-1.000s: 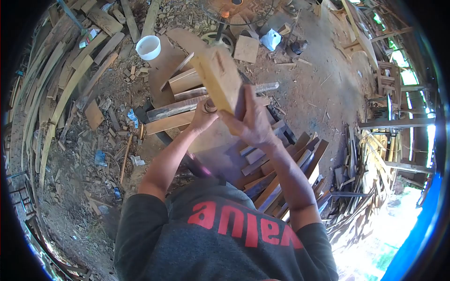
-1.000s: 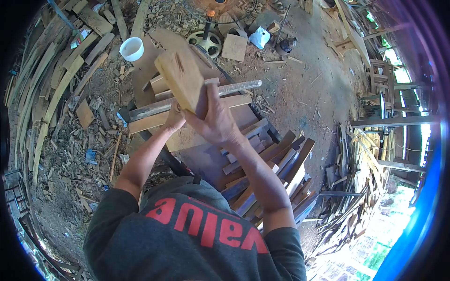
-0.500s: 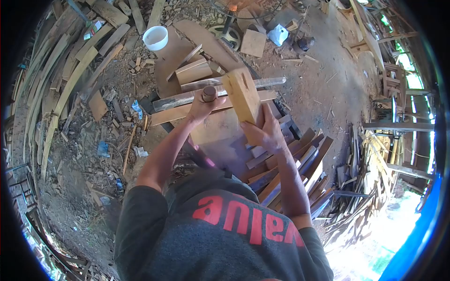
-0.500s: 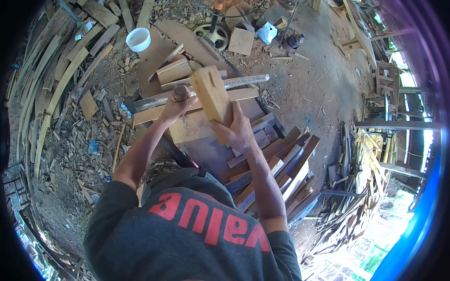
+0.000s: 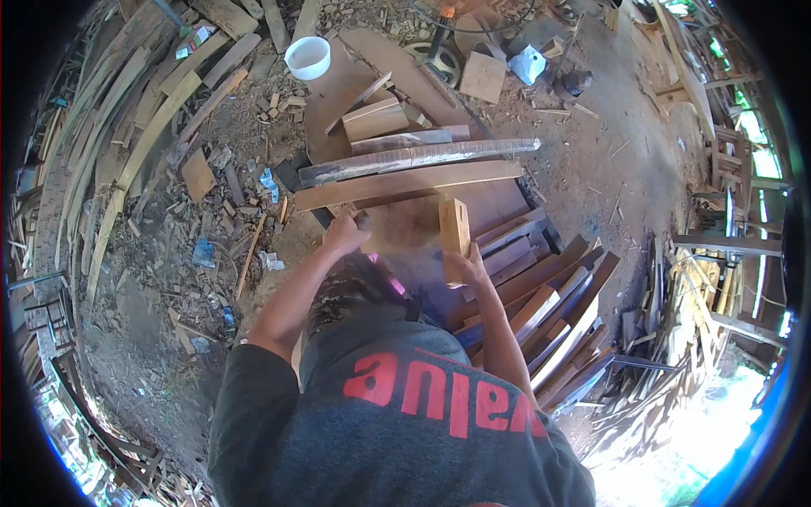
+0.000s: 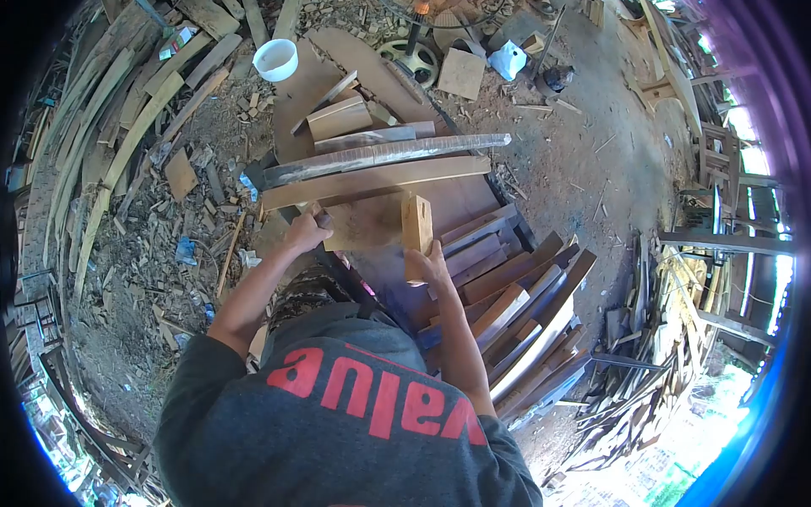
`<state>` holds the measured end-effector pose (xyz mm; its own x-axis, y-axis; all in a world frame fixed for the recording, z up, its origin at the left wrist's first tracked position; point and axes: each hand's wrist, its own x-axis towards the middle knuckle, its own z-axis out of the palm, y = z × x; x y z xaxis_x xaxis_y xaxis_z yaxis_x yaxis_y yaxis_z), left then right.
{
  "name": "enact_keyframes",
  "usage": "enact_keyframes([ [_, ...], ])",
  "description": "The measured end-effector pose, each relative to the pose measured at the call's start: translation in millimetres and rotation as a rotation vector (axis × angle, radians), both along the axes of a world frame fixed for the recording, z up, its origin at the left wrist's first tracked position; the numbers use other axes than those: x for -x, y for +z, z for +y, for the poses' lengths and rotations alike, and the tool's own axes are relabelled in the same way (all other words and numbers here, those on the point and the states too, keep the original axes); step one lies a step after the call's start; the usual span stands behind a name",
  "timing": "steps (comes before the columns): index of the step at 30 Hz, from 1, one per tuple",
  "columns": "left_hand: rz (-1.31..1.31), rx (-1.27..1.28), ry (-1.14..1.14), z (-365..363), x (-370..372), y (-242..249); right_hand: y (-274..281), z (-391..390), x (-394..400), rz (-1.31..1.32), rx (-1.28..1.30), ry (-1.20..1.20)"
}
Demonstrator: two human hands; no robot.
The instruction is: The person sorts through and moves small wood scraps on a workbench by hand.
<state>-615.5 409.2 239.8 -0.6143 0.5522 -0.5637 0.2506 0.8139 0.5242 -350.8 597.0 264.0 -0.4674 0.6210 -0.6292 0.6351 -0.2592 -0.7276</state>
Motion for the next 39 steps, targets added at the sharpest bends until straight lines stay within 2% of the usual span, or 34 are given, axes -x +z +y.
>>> enact_keyframes([
  [4,-0.045,-0.016,0.085,-14.1,-6.3,-2.3,10.4,-7.9,-8.6,-0.067,-0.045,0.137],
  [6,0.014,-0.117,0.091,-30.5,-9.2,-13.6,13.1,-13.7,-13.1,-0.071,-0.044,0.162],
  [10,0.023,-0.091,0.174,-50.6,-14.6,-32.5,11.6,-32.6,-27.4,-0.047,-0.062,0.179],
  [12,-0.081,-0.159,0.337,-56.1,-14.3,-48.9,15.2,-41.5,-36.1,-0.033,-0.063,0.172],
  [16,-0.089,-0.129,0.299,-42.3,-17.8,-36.0,20.0,-49.2,-53.3,-0.049,-0.074,0.154],
  [20,-0.193,-0.250,0.149,-28.2,-21.2,-16.4,28.5,-51.3,-67.5,-0.092,-0.028,0.055],
  [22,-0.191,-0.408,0.245,-26.5,-22.6,-22.2,27.5,-50.3,-73.2,-0.109,-0.115,0.069],
  [23,-0.182,-0.410,0.238,-29.1,-20.4,-24.2,26.0,-50.4,-75.0,-0.098,-0.117,0.065],
  [25,-0.118,-0.420,0.368,-36.5,-13.3,-4.3,22.6,-53.2,-77.1,-0.135,-0.108,0.069],
  [28,-0.019,-0.427,0.441,-53.2,14.9,26.8,6.6,-57.9,-79.4,-0.121,-0.077,0.022],
  [29,-0.004,-0.428,0.416,-59.0,28.6,28.6,5.2,-59.8,-81.4,-0.108,-0.051,0.000],
  [31,-0.081,-0.453,0.513,-67.0,61.4,22.0,2.0,-65.2,-83.3,-0.077,-0.041,-0.045],
  [35,-0.214,-0.315,0.367,-66.4,115.5,-0.6,-3.7,-75.6,-84.2,-0.067,-0.039,-0.107],
  [38,-0.331,-0.376,0.226,-62.0,134.1,-15.6,-8.9,-78.6,-81.3,-0.083,-0.050,-0.123],
  [39,-0.414,-0.311,0.208,-60.2,136.7,1.4,-5.7,-80.9,-79.4,-0.065,-0.014,-0.156],
])
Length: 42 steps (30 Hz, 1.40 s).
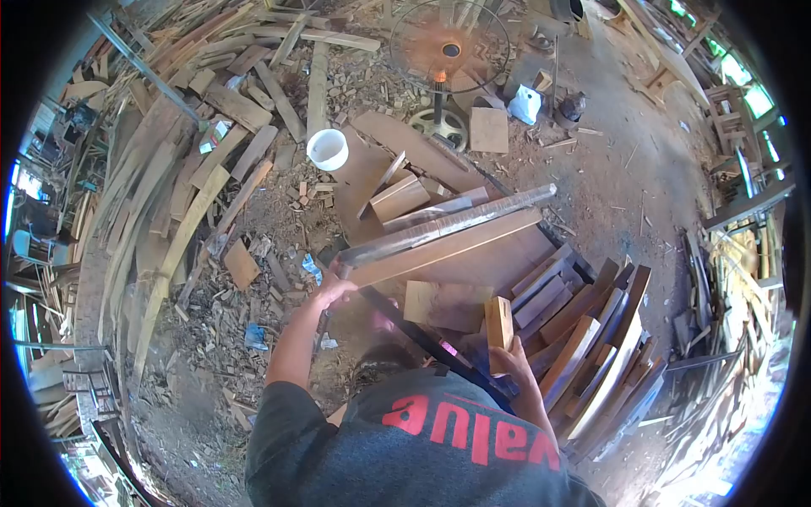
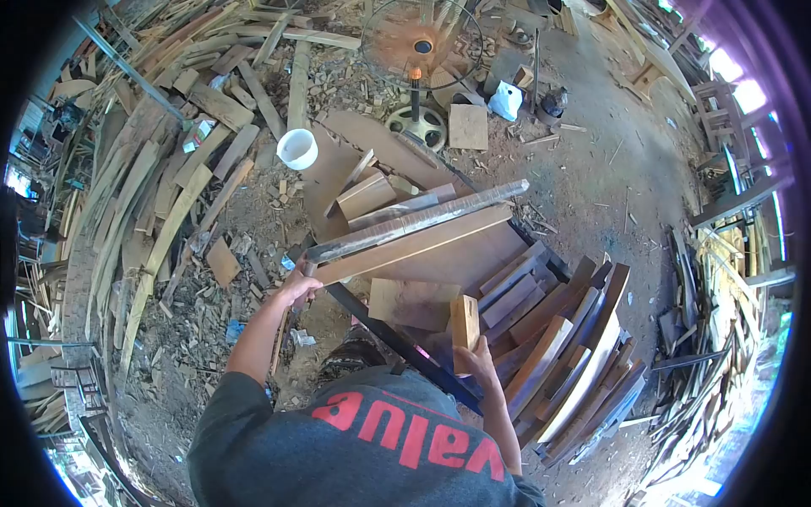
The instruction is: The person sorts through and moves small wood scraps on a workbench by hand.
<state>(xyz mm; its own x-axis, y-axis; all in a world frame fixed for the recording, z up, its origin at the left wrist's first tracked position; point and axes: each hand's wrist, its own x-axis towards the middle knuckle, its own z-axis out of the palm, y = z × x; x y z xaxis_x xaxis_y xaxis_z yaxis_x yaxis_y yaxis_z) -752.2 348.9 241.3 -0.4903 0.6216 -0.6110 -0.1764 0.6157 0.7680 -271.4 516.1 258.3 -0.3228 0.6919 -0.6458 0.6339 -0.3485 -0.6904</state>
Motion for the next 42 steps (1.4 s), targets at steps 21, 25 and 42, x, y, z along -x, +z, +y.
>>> enact_keyframes([
  [21,-0.292,0.058,-0.597,15.3,41.5,0.5,5.5,-57.6,77.0,-0.053,-0.004,-0.450],
  [25,-0.246,-0.155,-0.698,30.8,31.6,-15.0,7.9,-62.6,89.5,-0.039,0.032,-0.561],
  [42,0.456,-0.275,-0.489,160.3,127.0,-17.6,34.6,-71.7,119.0,-0.032,-0.305,-0.579],
])
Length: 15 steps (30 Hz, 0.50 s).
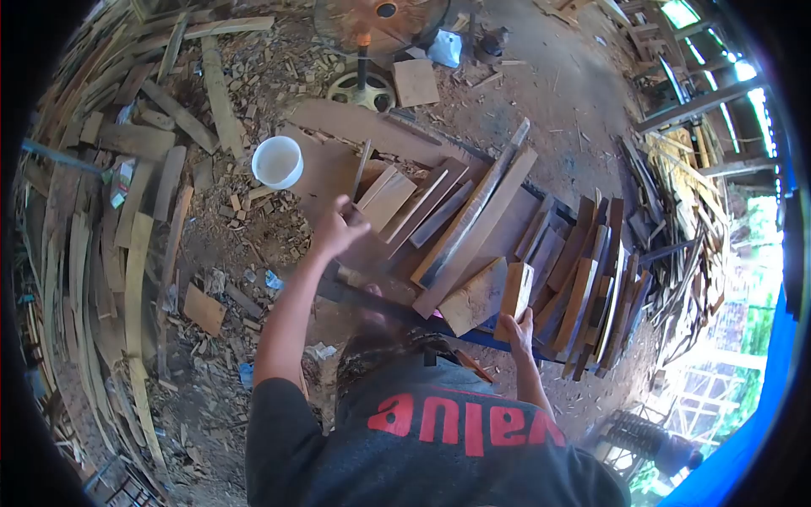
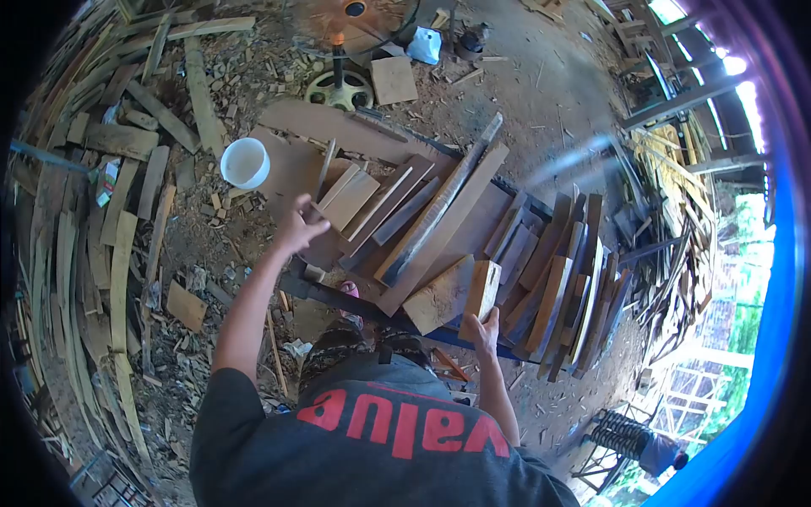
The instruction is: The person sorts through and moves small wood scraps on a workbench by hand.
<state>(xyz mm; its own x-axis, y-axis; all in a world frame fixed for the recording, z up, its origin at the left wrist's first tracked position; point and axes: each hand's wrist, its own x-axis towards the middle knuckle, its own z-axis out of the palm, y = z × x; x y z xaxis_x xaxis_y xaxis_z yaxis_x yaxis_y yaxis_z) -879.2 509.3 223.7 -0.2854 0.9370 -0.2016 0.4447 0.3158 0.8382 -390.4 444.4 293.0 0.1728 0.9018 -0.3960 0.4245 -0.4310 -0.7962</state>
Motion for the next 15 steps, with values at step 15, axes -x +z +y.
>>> enact_keyframes([
  [15,0.254,0.465,-0.359,62.0,-19.6,3.8,-47.9,-45.2,34.5,0.883,0.520,-0.454],
])
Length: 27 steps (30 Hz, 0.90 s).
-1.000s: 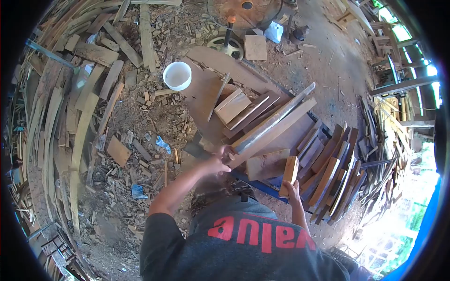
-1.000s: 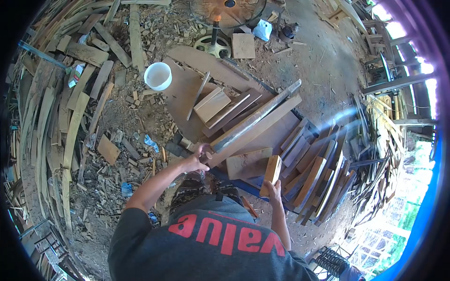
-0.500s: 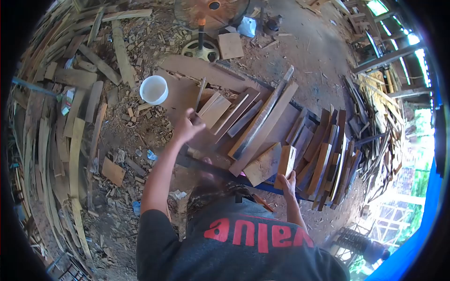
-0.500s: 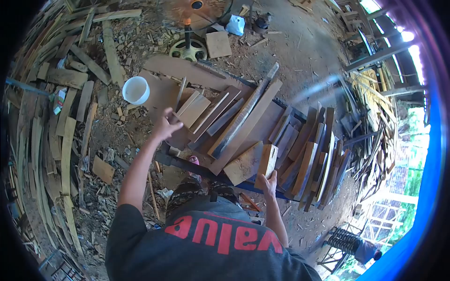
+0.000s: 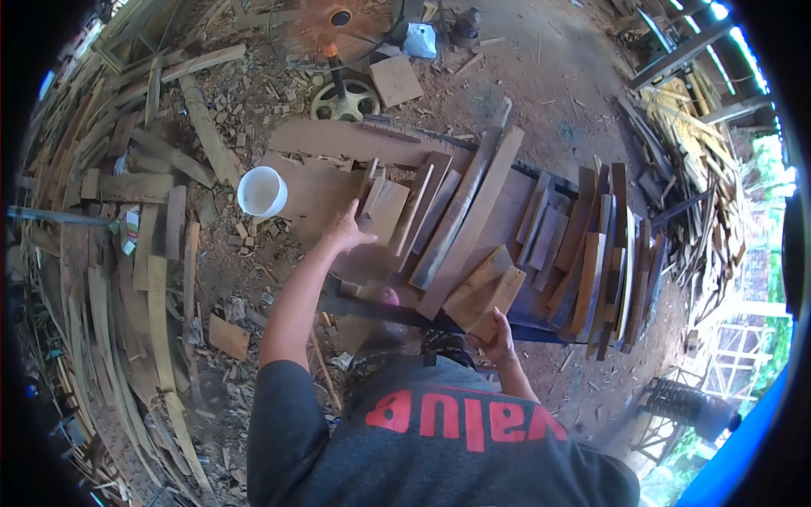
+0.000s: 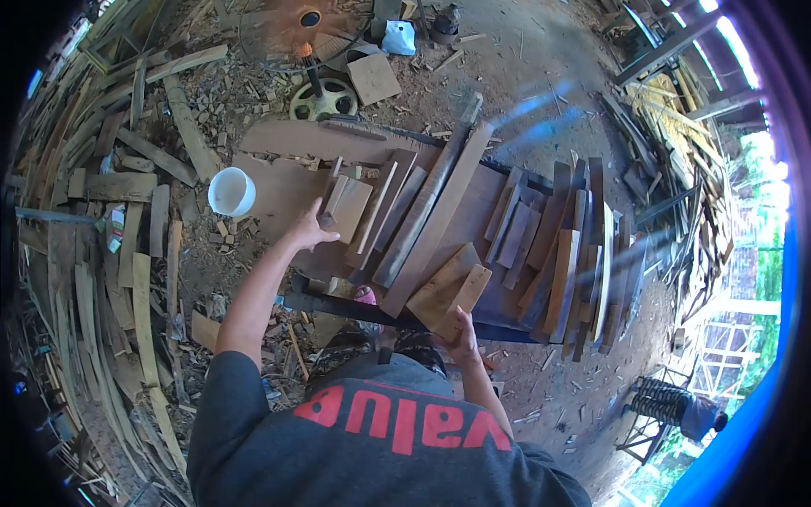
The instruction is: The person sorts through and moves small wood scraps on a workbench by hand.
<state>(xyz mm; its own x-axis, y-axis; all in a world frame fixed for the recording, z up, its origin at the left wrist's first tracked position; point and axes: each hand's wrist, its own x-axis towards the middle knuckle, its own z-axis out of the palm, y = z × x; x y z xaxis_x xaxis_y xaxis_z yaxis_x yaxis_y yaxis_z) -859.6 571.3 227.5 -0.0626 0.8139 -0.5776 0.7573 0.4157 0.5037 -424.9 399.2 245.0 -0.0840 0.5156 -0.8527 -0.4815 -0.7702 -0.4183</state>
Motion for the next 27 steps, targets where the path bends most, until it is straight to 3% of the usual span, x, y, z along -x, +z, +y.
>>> enact_keyframes([
  [2,-0.171,0.170,0.064,-0.5,-15.1,21.2,5.3,-2.0,13.1,-0.002,-0.018,-0.021],
  [5,-0.112,0.133,0.022,1.6,-19.8,4.7,-9.5,-4.7,15.5,0.094,-0.099,0.002],
  [10,-0.020,0.101,0.003,3.1,-25.8,-0.3,15.6,-7.0,-1.9,-0.217,-0.347,0.177],
  [12,-0.029,0.106,-0.014,1.2,-30.0,2.0,43.8,-11.5,-14.8,-0.267,-0.263,0.198],
  [16,-0.100,0.132,-0.051,-1.7,-50.5,14.9,79.6,-25.2,-32.0,-0.366,-0.364,0.206],
  [18,0.013,0.023,-0.100,-9.2,-70.4,12.2,104.4,-25.3,-32.0,-0.386,-0.420,0.217],
  [20,-0.084,0.055,-0.078,-9.8,-81.3,7.9,124.3,-22.9,-26.4,-0.413,-0.453,0.107],
  [23,-0.131,0.048,-0.060,-13.8,-94.3,13.5,127.4,-13.5,-29.0,-0.426,-0.514,0.160],
  [27,-0.437,0.222,-0.029,-12.4,-77.5,42.6,125.6,5.8,-14.9,-0.354,-0.572,0.164],
])
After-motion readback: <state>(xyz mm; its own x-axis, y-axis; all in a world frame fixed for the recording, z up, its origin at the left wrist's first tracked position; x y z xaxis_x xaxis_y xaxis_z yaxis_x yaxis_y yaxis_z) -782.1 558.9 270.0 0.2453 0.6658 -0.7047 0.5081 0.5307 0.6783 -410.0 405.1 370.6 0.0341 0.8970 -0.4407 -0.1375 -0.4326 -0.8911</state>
